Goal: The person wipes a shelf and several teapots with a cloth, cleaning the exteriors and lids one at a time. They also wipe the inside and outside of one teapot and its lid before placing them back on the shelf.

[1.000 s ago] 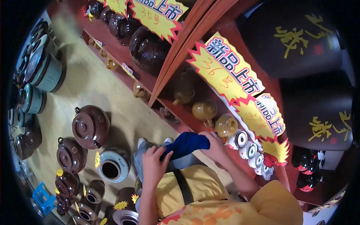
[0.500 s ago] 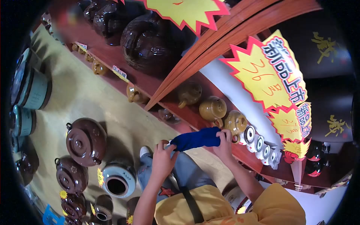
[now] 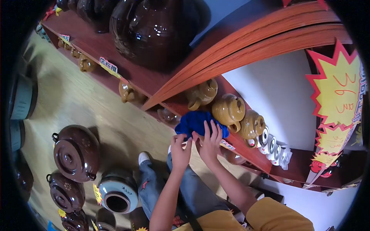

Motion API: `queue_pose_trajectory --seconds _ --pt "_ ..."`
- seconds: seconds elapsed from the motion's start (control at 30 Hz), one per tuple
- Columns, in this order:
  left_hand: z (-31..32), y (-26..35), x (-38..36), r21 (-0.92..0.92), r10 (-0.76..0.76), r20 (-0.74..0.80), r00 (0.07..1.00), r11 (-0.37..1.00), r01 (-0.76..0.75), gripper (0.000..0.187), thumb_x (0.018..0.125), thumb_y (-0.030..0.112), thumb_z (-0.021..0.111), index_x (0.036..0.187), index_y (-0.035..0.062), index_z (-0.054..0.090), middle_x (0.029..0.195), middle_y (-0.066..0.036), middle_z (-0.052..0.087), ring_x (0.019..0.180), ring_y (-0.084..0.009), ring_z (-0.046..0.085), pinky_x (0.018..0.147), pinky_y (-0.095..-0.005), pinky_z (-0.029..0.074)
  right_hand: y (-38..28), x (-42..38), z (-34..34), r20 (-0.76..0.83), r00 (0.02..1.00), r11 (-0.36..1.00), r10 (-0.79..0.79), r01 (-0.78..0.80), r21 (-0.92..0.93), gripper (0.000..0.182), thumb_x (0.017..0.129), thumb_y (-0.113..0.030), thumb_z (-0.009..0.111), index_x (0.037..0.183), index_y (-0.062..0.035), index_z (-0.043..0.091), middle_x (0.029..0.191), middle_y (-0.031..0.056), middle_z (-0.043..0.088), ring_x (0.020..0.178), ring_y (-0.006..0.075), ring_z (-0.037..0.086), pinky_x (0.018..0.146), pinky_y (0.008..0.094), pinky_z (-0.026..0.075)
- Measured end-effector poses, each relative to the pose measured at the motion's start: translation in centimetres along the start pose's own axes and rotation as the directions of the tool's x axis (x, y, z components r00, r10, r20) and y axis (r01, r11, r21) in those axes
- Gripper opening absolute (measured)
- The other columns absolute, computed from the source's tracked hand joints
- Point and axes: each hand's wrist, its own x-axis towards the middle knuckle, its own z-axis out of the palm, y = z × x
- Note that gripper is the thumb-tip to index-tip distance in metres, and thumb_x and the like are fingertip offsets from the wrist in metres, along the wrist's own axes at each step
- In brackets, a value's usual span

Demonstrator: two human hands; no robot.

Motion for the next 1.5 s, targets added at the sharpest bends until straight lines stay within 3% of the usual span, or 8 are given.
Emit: queue_pose_trajectory --seconds 0.27,0.43,0.53,0.73,0.83,1.0,1.13,1.5 --pt "-0.8 10.7 -2.0 -0.001 0.622 0.199 0.758 0.773 -0.634 0.016 0.073 0.012 0.067 0.088 0.0066 0.064 0.090 -0.009 0.052 0.085 -0.0273 0.048 0.074 -0.0380 0.040 1.2 -1.7 -1.5 0.090 0.991 0.772 0.098 -0.133 0.622 0.055 0.081 -0.016 0.062 0.131 -0.0081 0.040 0.124 0.0150 0.042 0.115 0.0311 0.041 0.097 0.0408 0.036" --pt "1.2 10.8 -2.9 0.077 0.544 0.282 0.790 0.808 -0.584 0.042 0.075 0.008 0.067 0.114 0.0027 0.052 0.112 -0.018 0.048 0.104 -0.0346 0.048 0.091 -0.0411 0.040 2.0 1.0 -4.7 0.102 0.862 0.186 0.496 -0.220 0.958 0.034 0.092 -0.013 0.049 0.123 0.0004 0.046 0.111 0.0050 0.057 0.095 0.0136 0.056 0.084 0.0264 0.046" --pt "1.1 8.7 -2.3 0.180 0.378 0.177 0.909 0.895 -0.408 0.055 0.078 0.006 0.062 0.128 0.0018 0.039 0.124 -0.022 0.038 0.115 -0.0378 0.042 0.099 -0.0430 0.035 2.4 2.6 -7.4 0.202 0.685 0.144 0.700 -0.413 0.899 0.032 0.094 -0.012 0.046 0.123 0.0008 0.048 0.111 0.0048 0.058 0.096 0.0120 0.056 0.086 0.0246 0.044" --pt "1.1 6.4 2.4 0.227 0.424 0.089 0.901 0.872 -0.433 0.053 0.082 0.004 0.056 0.131 -0.0017 0.036 0.130 -0.025 0.035 0.119 -0.0396 0.040 0.099 -0.0426 0.036 5.0 6.3 -7.6 0.035 0.884 -0.113 0.466 0.020 0.993 0.051 0.097 -0.036 0.039 0.138 -0.0040 0.033 0.134 0.0099 0.044 0.124 0.0250 0.042 0.109 0.0429 0.029" --pt "2.0 6.6 5.9 0.294 0.549 -0.001 0.836 0.799 -0.525 0.045 0.084 0.009 0.056 0.126 0.0007 0.042 0.125 -0.020 0.046 0.113 -0.0392 0.045 0.094 -0.0428 0.039 2.9 9.5 -7.8 0.108 0.924 -0.560 0.368 0.127 0.819 0.043 0.098 -0.018 0.036 0.139 -0.0031 0.034 0.134 0.0089 0.046 0.121 0.0253 0.045 0.108 0.0401 0.031" --pt "2.8 6.9 8.4 0.473 0.405 0.012 0.914 0.803 -0.362 0.023 0.083 0.019 0.061 0.102 0.0065 0.059 0.091 -0.011 0.061 0.086 -0.0353 0.052 0.074 -0.0434 0.044 1.8 15.3 -1.1 -0.018 0.804 0.317 0.594 -0.214 0.924 0.042 0.098 -0.018 0.036 0.136 -0.0008 0.037 0.132 0.0136 0.047 0.120 0.0258 0.045 0.105 0.0323 0.030" --pt "2.6 6.4 8.5 0.397 0.433 -0.033 0.901 0.833 -0.386 0.020 0.082 0.021 0.063 0.095 0.0061 0.062 0.083 -0.010 0.060 0.081 -0.0327 0.052 0.071 -0.0427 0.044 0.4 16.5 -1.4 -0.274 0.960 0.896 0.051 0.078 0.438 0.040 0.079 -0.010 0.063 0.118 -0.0032 0.055 0.121 0.0211 0.054 0.114 0.0364 0.050 0.097 0.0406 0.040" --pt "2.7 6.7 8.2 0.429 0.393 -0.043 0.918 0.837 -0.339 0.021 0.082 0.023 0.063 0.095 0.0070 0.065 0.086 -0.008 0.063 0.084 -0.0312 0.053 0.071 -0.0423 0.044 0.8 15.5 -1.0 -0.280 0.934 0.742 0.222 0.025 0.670 0.045 0.073 -0.002 0.068 0.116 -0.0058 0.059 0.117 0.0133 0.061 0.110 0.0280 0.057 0.094 0.0354 0.044"
